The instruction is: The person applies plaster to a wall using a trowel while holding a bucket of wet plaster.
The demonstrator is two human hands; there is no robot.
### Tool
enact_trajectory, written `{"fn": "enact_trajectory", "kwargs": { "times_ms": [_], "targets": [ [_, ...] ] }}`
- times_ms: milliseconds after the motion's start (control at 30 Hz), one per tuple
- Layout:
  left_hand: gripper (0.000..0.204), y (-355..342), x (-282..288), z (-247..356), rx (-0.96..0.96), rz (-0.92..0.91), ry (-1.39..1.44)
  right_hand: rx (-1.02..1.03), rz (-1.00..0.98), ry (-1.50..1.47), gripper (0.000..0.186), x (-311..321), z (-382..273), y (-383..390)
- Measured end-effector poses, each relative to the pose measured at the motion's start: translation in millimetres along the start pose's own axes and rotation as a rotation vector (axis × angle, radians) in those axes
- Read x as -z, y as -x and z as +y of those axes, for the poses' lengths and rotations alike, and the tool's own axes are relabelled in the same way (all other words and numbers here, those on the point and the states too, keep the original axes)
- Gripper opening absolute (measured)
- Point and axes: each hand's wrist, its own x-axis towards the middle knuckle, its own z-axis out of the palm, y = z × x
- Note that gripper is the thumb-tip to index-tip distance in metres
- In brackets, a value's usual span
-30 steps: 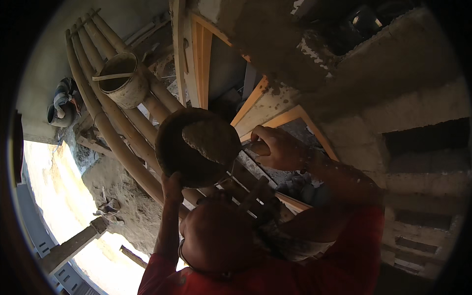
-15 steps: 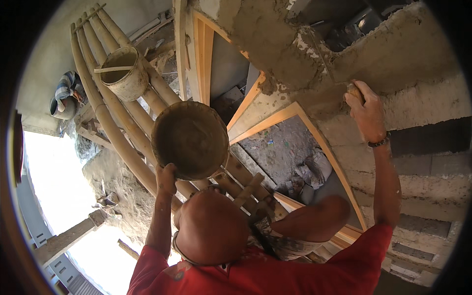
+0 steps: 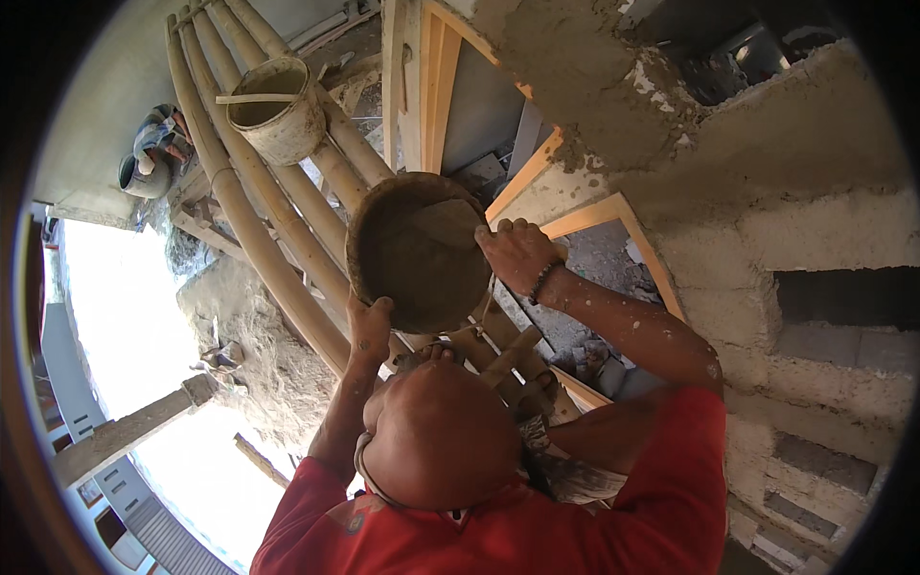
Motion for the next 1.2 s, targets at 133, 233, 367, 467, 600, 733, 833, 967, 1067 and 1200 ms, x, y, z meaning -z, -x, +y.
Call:
{"fn": "enact_trajectory", "kwargs": {
  "times_ms": [133,233,367,467,600,733,833,967,1067,1200],
  "targets": [
    [0.049,-1.6,3.2,2.2,-0.009,0.012,-0.035,0.195,-0.171,-0.29,0.026,-40.9,-33.1,-10.4],
    [0.05,-5.3,14.8,-7.8,-0.035,0.029,0.018,0.284,-0.091,-0.467,0.032,-52.4,-30.8,-2.5],
    [0.047,-7.0,23.6,3.3,0.088,-0.009,0.049,0.092,0.021,-0.675,0.038,-49.8,-24.7,18.1],
    [0.046,-10.7,23.3,-5.2,0.08,-0.043,0.116,0.066,0.012,-0.691,0.039,-39.8,-11.5,22.7],
    [0.05,-18.5,28.4,-10.3,0.129,-0.091,0.174,0.035,0.08,-0.773,0.035,24.6,3.4,28.5],
    [0.05,-19.8,31.2,-9.4,0.181,-0.093,0.212,0.016,0.181,-0.743,0.039,110.0,19.6,44.3],
    [0.05,-21.4,29.2,-9.5,0.209,-0.053,0.167,0.04,0.15,-0.793,0.044,175.0,38.2,62.5],
    [0.047,-16.6,28.1,2.8,0.19,-0.03,0.202,-0.044,0.148,-1.1,0.043,191.4,61.3,84.8],
    [0.041,-8.4,25.7,9.9,0.198,-0.035,0.164,-0.347,0.248,-1.095,0.039,156.1,110.8,97.0],
    [0.036,-15.6,23.0,12.1,0.209,-0.046,0.108,-0.708,0.647,-0.835,0.039,160.6,160.4,170.0]
  ]
}}
